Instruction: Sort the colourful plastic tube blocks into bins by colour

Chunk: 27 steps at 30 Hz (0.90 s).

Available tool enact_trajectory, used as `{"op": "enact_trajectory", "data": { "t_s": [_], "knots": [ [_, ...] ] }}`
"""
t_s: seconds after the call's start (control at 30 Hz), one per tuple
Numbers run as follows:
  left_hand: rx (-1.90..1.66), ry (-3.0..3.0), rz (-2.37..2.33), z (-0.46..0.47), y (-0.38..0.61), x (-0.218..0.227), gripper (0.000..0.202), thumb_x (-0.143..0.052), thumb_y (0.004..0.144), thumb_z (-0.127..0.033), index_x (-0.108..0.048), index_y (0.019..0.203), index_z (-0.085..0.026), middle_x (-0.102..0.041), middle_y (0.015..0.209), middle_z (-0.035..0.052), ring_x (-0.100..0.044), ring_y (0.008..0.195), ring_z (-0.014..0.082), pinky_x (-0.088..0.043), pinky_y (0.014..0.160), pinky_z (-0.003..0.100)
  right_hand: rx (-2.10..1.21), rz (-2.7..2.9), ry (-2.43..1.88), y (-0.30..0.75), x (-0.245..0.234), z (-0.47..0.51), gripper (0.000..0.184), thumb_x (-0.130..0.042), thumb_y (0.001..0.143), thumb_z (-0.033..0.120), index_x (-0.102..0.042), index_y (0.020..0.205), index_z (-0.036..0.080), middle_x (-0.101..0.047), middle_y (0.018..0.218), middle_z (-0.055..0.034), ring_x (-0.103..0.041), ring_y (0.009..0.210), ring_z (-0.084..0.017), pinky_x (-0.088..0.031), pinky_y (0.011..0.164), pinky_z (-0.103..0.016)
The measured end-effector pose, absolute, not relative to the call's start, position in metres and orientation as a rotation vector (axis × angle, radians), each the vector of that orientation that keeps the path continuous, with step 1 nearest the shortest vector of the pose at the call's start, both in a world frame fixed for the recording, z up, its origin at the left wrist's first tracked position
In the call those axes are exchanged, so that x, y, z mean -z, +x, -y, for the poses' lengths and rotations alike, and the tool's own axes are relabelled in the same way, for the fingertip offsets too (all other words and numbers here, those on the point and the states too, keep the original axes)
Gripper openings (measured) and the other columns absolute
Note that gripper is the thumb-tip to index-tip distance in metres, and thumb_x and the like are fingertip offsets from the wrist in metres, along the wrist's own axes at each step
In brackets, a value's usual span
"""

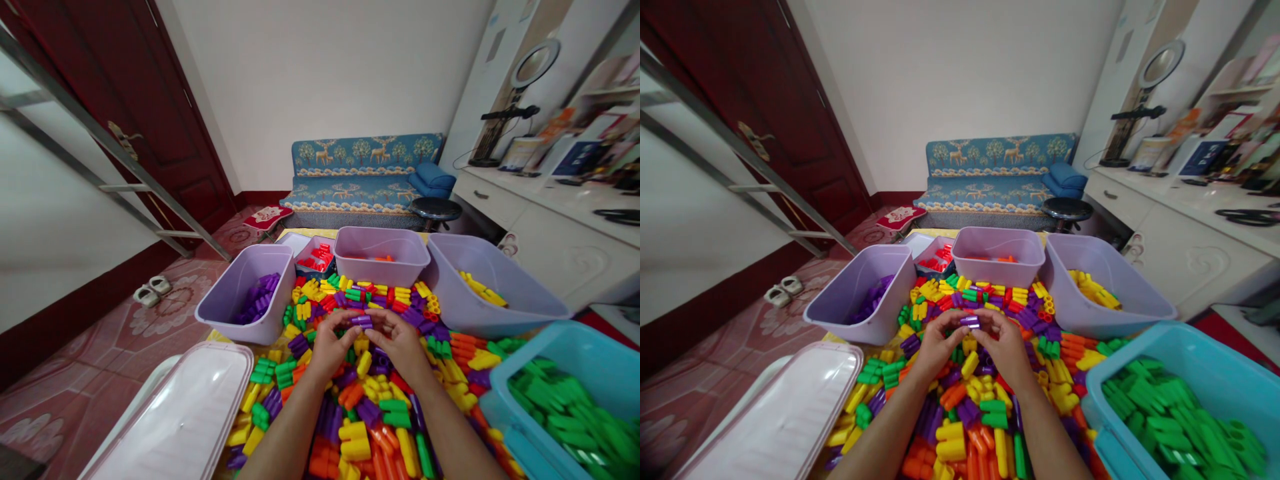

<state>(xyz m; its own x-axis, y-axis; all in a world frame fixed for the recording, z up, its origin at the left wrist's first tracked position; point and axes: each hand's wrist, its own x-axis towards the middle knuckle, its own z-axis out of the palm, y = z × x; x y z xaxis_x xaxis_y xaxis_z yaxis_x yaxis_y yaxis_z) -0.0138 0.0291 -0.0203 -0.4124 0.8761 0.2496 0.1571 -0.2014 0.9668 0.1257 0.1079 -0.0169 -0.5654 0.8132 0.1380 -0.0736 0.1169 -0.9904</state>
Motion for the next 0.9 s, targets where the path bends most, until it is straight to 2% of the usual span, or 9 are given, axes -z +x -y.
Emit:
{"op": "enact_trajectory", "data": {
  "t_s": [0.17, 0.33, 0.5, 0.7, 0.9],
  "knots": [
    [-1.673, 1.169, -1.474, -0.031, -0.014, 0.022, 0.014, -0.066, 0.077, -0.023, -0.064, 0.089, -0.015, -0.067, 0.082, 0.0039, -0.061, 0.078, 0.0167, -0.047, 0.074, 0.026, -1.498, 1.742, -0.748, 0.129, 0.012, -0.106, 0.034, -0.07, 0.069, 0.024, -0.066, 0.103, 0.022, -0.067, 0.114, -0.0068, -0.065, 0.1, -0.023, -0.054, 0.086, -0.036],
    [-1.728, 1.081, -1.329, -0.031, -0.013, 0.024, 0.015, -0.064, 0.08, -0.024, -0.055, 0.091, -0.017, -0.065, 0.082, 0.0009, -0.061, 0.077, 0.0147, -0.047, 0.073, 0.024, -1.388, 1.953, -0.811, 0.129, 0.013, -0.104, 0.051, -0.066, 0.071, 0.022, -0.059, 0.121, 0.024, -0.058, 0.131, -0.0062, -0.054, 0.121, -0.024, -0.046, 0.098, -0.039],
    [-1.72, 1.078, -1.331, -0.03, -0.012, 0.022, 0.015, -0.061, 0.083, -0.025, -0.053, 0.093, -0.017, -0.064, 0.083, 0.0012, -0.061, 0.079, 0.0141, -0.047, 0.075, 0.024, -1.36, 2.022, -0.884, 0.126, 0.02, -0.104, 0.055, -0.067, 0.071, 0.026, -0.057, 0.124, 0.02, -0.062, 0.124, -0.0085, -0.057, 0.116, -0.025, -0.044, 0.101, -0.042],
    [-1.843, 1.045, -1.414, -0.032, -0.014, 0.023, 0.016, -0.066, 0.08, -0.025, -0.058, 0.091, -0.016, -0.065, 0.082, 0.0012, -0.063, 0.077, 0.0131, -0.047, 0.072, 0.022, -1.365, 1.94, -0.845, 0.125, 0.023, -0.107, 0.031, -0.06, 0.072, 0.021, -0.062, 0.103, 0.02, -0.068, 0.105, -0.0061, -0.065, 0.096, -0.021, -0.052, 0.088, -0.036],
    [-2.067, 0.656, -1.185, -0.031, -0.02, 0.008, 0.033, -0.075, 0.073, -0.028, -0.06, 0.099, -0.014, -0.071, 0.083, 0.004, -0.071, 0.074, 0.0177, -0.056, 0.073, 0.029, -1.337, 1.976, -0.799, 0.125, 0.023, -0.105, 0.022, -0.061, 0.074, 0.02, -0.065, 0.096, 0.02, -0.07, 0.099, -0.006, -0.066, 0.095, -0.022, -0.051, 0.088, -0.036]
  ]
}}
